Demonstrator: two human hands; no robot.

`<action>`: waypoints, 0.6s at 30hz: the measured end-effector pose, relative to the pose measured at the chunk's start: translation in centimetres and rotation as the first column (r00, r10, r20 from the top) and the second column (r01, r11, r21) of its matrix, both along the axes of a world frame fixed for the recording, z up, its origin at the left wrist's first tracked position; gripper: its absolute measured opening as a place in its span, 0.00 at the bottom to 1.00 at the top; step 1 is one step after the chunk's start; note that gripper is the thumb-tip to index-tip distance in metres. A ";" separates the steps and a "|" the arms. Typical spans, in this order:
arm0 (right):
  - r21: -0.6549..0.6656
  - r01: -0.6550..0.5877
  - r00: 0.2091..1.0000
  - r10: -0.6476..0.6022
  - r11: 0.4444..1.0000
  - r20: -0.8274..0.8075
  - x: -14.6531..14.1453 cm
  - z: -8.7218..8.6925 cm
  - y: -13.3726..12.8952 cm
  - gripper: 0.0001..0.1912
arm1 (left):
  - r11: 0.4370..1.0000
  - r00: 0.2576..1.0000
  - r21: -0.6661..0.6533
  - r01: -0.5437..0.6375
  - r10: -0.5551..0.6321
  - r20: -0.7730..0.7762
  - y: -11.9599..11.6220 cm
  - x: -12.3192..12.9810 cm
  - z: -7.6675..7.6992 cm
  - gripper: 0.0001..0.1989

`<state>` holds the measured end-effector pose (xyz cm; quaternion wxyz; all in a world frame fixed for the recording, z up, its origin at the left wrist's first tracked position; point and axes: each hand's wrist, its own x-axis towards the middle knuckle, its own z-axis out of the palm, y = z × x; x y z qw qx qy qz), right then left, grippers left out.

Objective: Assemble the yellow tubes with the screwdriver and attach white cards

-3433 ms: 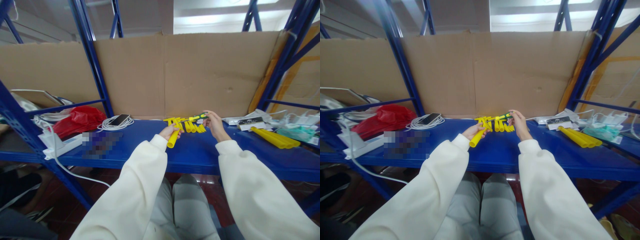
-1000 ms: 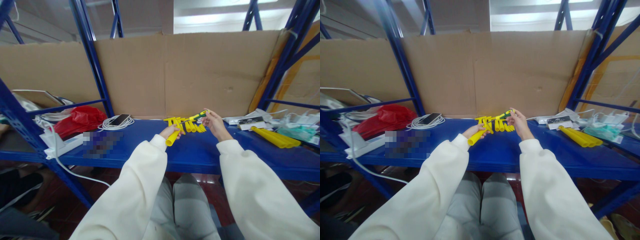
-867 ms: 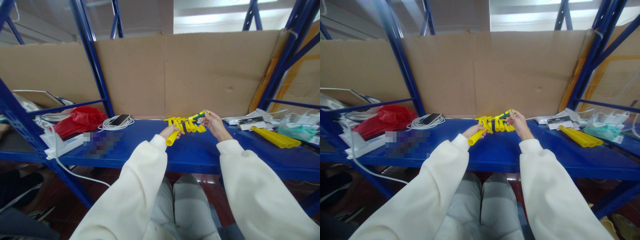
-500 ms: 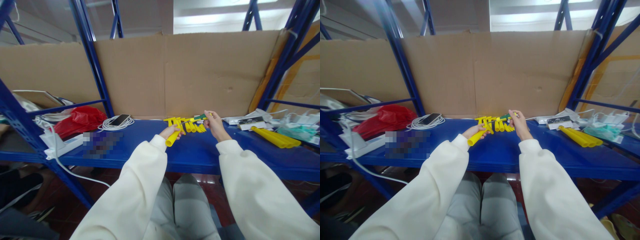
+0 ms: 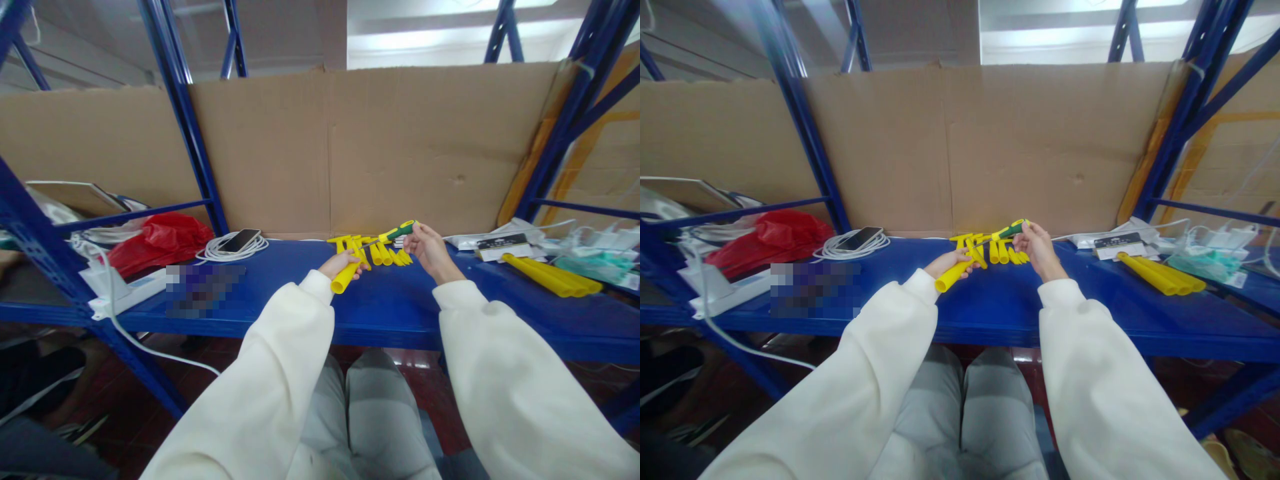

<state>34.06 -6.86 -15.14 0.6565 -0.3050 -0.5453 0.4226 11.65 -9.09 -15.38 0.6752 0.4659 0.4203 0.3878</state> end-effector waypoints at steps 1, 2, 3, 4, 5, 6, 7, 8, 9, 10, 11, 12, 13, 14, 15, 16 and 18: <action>0.010 0.027 1.000 -0.027 1.000 0.006 0.0 -0.1 0.1 0.25 | 1.000 1.000 0.001 0.001 -0.001 0.002 0.0 0.0 0.0 0.25; 0.019 0.055 0.998 -0.055 0.998 0.008 0.0 -0.2 0.3 0.26 | 1.000 1.000 0.002 -0.003 0.003 -0.001 0.0 0.0 0.0 0.26; 0.026 0.080 0.997 -0.080 0.996 0.002 0.0 -0.3 0.4 0.27 | 1.000 1.000 0.003 -0.007 0.007 -0.008 -0.1 0.1 0.0 0.26; 0.029 0.098 0.995 -0.098 0.995 -0.008 0.0 -0.3 0.5 0.27 | 1.000 1.000 0.003 -0.010 0.010 -0.014 -0.2 0.1 0.1 0.27; 0.030 0.110 0.994 -0.109 0.994 -0.019 0.0 -0.4 0.5 0.28 | 1.000 1.000 0.004 -0.012 0.012 -0.019 -0.3 0.2 0.2 0.27; 0.027 0.117 0.993 -0.116 0.993 -0.029 0.0 -0.4 0.6 0.29 | 1.000 1.000 0.005 -0.014 0.014 -0.022 -0.3 0.2 0.2 0.27; 0.025 0.124 0.992 -0.123 0.992 -0.034 -0.1 -0.5 0.7 0.30 | 1.000 1.000 0.006 -0.014 0.014 -0.025 -0.4 0.2 0.2 0.27; 0.025 0.132 0.991 -0.131 0.991 -0.033 -0.1 -0.5 0.7 0.30 | 1.000 1.000 0.006 -0.012 0.012 -0.028 -0.4 0.2 0.3 0.27; 0.028 0.143 0.989 -0.142 0.989 -0.027 -0.1 -0.5 0.7 0.30 | 1.000 1.000 0.007 -0.006 0.006 -0.028 -0.4 0.2 0.3 0.26; 0.032 0.154 0.988 -0.153 0.988 -0.018 -0.1 -0.5 0.6 0.29 | 1.000 1.000 0.007 0.000 0.000 -0.026 -0.3 0.2 0.2 0.26; 0.036 0.163 0.987 -0.163 0.986 -0.010 -0.1 -0.5 0.6 0.29 | 1.000 1.000 0.008 0.006 -0.006 -0.022 -0.3 0.2 0.2 0.26; 0.038 0.167 0.986 -0.167 0.985 -0.006 -0.1 -0.4 0.5 0.29 | 1.000 1.000 0.009 0.012 -0.012 -0.019 -0.2 0.1 0.1 0.26; 0.038 0.164 0.987 -0.163 0.986 -0.008 -0.1 -0.4 0.4 0.29 | 1.000 1.000 0.011 0.015 -0.015 -0.017 -0.1 0.1 0.1 0.26; 0.036 0.152 0.988 -0.152 0.988 -0.013 -0.1 -0.3 0.3 0.30 | 1.000 1.000 0.014 0.016 -0.015 -0.017 -0.1 0.1 0.1 0.26; 0.034 0.132 0.991 -0.131 0.991 -0.019 -0.1 -0.2 0.1 0.30 | 1.000 1.000 0.017 0.014 -0.013 -0.018 -0.1 0.1 0.1 0.25; 0.032 0.104 0.994 -0.103 0.994 -0.025 -0.1 -0.1 0.0 0.29 | 1.000 1.000 0.019 0.011 -0.011 -0.020 -0.1 0.1 0.1 0.25; 0.031 0.042 0.999 -0.041 0.999 -0.032 -0.1 0.0 -0.2 0.27 | 1.000 1.000 0.021 0.010 -0.010 -0.022 -0.2 0.1 0.1 0.25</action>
